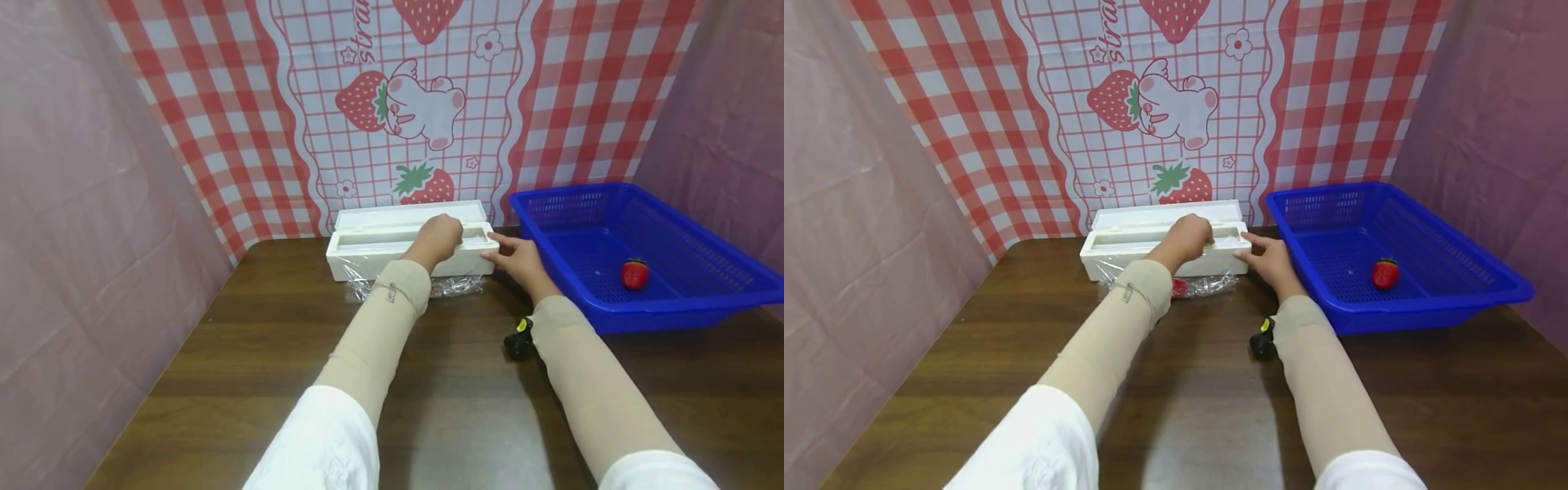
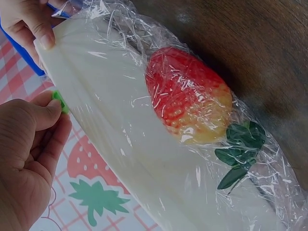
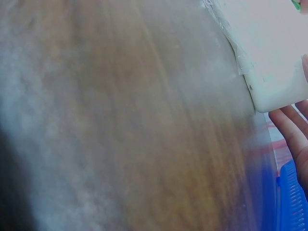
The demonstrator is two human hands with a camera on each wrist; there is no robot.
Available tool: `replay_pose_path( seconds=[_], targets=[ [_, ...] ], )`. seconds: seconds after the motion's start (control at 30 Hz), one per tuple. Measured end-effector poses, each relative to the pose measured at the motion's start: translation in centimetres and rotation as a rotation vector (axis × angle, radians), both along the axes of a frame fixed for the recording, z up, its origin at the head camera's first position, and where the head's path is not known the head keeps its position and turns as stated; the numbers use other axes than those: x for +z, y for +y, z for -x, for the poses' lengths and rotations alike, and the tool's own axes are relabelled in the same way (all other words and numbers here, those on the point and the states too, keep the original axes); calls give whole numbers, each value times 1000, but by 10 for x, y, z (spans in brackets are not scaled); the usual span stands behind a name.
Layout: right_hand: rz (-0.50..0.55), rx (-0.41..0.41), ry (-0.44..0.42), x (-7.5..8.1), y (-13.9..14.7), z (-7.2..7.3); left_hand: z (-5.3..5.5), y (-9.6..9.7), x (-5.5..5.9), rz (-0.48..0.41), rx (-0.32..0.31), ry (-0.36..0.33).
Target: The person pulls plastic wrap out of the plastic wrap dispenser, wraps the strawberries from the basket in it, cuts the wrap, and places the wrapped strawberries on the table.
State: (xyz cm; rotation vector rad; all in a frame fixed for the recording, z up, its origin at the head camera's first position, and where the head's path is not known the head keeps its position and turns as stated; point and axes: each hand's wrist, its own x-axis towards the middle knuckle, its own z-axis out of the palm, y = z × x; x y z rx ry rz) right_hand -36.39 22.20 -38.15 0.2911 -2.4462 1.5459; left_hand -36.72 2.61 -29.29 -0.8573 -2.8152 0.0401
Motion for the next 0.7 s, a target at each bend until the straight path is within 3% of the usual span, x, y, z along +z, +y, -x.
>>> replay_pose_path(
  seconds=[0.7],
  targets=[
    [23, 9, -3, 0, -1, -1, -1, -13, -2, 4, 31, 17]
  ],
)
